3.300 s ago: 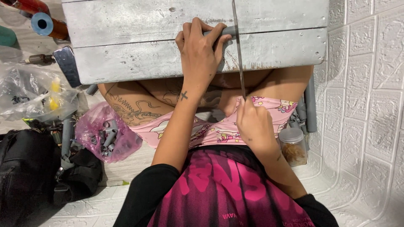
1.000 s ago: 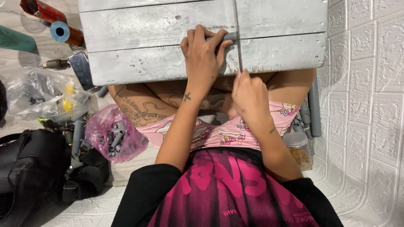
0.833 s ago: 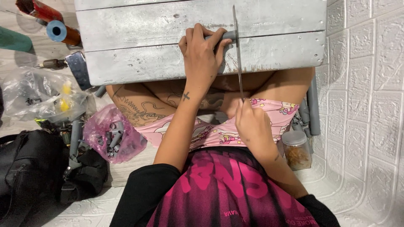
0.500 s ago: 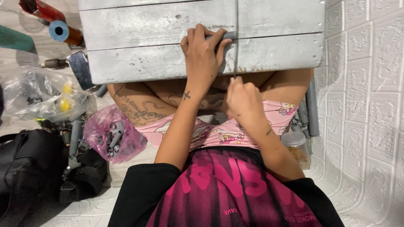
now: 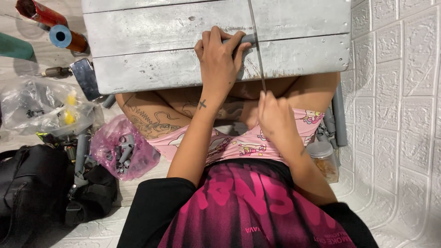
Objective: Sanding and cutting PVC pipes manually using sandpaper and a hacksaw blade.
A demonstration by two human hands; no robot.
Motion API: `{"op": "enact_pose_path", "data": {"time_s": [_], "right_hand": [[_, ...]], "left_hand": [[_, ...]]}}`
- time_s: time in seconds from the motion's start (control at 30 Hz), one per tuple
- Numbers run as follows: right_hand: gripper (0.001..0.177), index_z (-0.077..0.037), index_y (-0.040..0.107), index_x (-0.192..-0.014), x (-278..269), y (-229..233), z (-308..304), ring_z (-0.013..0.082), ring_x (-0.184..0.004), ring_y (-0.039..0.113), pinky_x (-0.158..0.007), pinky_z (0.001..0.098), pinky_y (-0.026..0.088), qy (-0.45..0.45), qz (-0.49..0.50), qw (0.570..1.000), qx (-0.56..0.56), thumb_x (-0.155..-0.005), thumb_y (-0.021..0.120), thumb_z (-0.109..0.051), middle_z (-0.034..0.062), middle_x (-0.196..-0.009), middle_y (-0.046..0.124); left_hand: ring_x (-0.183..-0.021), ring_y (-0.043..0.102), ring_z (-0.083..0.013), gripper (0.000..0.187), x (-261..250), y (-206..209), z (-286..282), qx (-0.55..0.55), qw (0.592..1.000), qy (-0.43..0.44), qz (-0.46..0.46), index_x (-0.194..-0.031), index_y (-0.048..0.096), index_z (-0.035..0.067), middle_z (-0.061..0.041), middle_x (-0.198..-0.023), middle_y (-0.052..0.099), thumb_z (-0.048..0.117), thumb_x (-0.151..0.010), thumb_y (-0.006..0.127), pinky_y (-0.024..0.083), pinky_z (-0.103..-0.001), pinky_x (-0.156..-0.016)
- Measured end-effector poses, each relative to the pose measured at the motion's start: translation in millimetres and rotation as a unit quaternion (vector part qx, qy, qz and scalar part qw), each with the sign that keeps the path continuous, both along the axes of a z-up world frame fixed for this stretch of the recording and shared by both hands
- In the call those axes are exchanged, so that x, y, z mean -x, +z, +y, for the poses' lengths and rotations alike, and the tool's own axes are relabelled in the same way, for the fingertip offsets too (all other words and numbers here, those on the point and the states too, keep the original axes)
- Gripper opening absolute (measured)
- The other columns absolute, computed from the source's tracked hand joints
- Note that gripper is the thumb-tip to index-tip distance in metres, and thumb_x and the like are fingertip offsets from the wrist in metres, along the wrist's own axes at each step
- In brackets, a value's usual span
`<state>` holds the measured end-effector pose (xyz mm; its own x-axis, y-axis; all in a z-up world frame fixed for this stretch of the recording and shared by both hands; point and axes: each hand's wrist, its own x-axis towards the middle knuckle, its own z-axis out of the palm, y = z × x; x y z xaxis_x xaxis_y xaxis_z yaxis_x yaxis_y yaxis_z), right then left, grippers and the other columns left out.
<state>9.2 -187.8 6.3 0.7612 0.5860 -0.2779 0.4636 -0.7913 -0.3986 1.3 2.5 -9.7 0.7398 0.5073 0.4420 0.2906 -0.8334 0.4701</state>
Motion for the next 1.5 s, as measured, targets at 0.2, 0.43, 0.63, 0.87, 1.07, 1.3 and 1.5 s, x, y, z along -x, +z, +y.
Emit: {"op": "enact_pose_path", "data": {"time_s": [0.2,0.43,0.63,0.87,1.07,1.3,1.5], "right_hand": [[0.044,0.005,0.057,-0.087,-21.2,15.4,29.9,0.0598,-0.071,0.062,-0.07,0.0612,0.05,0.017,0.011,0.999,-0.027,-0.113,0.035,-0.023,0.0284,-0.062,0.064],[0.04,0.002,0.063,-0.1,31.0,10.9,-26.7,0.0642,-0.077,0.058,-0.069,0.0686,0.043,-0.01,0.045,0.999,0.011,-0.111,0.04,-0.028,0.0396,-0.074,0.061],[0.047,0.004,0.059,-0.092,-6.3,19.1,15.4,0.061,-0.073,0.06,-0.071,0.0647,0.044,-0.013,0.068,0.998,0.011,-0.114,0.032,-0.027,0.0353,-0.074,0.065],[0.049,0.01,0.06,-0.09,-10.8,19.6,29.4,0.06,-0.068,0.061,-0.066,0.0627,0.048,-0.003,0.013,1.0,-0.025,-0.114,0.036,-0.025,0.0357,-0.068,0.062],[0.04,0.003,0.063,-0.093,26.3,5.5,-21.6,0.0638,-0.074,0.058,-0.069,0.068,0.042,0.008,0.008,1.0,0.008,-0.11,0.041,-0.026,0.04,-0.073,0.061],[0.045,0.005,0.058,-0.087,-11.3,12.2,27.1,0.0556,-0.064,0.059,-0.063,0.0605,0.045,-0.001,0.024,0.999,-0.027,-0.113,0.035,-0.024,0.0336,-0.069,0.06],[0.042,0.003,0.058,-0.092,0.4,22.9,20.5,0.0544,-0.067,0.063,-0.066,0.06,0.049,-0.019,0.049,0.999,-0.015,-0.112,0.034,-0.025,0.0257,-0.068,0.066]], "left_hand": [[-0.09,0.048,-0.0253,0.017,0.7,-1.3,-1.2,0.001,1.0,0.005,0.006,-0.105,0.07,0.026,-0.003,-0.095,0.049,0.04,-0.102,0.06,0.034,-0.041,-0.086],[-0.089,0.048,-0.0252,0.014,1.4,1.5,-1.1,0.005,1.0,0.001,0.0,-0.106,0.07,0.026,-0.003,-0.095,0.049,0.038,-0.1,0.064,0.034,-0.041,-0.085],[-0.089,0.048,-0.0245,0.021,3.0,-1.1,0.3,0.004,1.0,-0.004,-0.009,-0.107,0.072,0.025,-0.003,-0.096,0.049,0.04,-0.102,0.06,0.033,-0.041,-0.087],[-0.089,0.048,-0.0251,0.019,2.7,2.2,-1.5,0.012,1.0,-0.001,-0.003,-0.105,0.071,0.025,-0.003,-0.095,0.05,0.04,-0.102,0.059,0.034,-0.041,-0.086],[-0.089,0.047,-0.0246,0.011,2.9,2.7,-2.8,0.006,1.0,0.005,-0.008,-0.104,0.07,0.027,-0.002,-0.095,0.048,0.035,-0.1,0.065,0.033,-0.039,-0.085],[-0.09,0.048,-0.025,0.013,2.8,0.3,-2.1,0.005,1.0,0.006,0.0,-0.106,0.07,0.027,-0.002,-0.096,0.05,0.037,-0.101,0.064,0.033,-0.04,-0.086],[-0.089,0.049,-0.0254,0.014,1.4,-0.3,-2.4,0.007,1.0,0.01,0.003,-0.105,0.071,0.027,-0.003,-0.095,0.051,0.038,-0.1,0.063,0.035,-0.041,-0.086]]}}
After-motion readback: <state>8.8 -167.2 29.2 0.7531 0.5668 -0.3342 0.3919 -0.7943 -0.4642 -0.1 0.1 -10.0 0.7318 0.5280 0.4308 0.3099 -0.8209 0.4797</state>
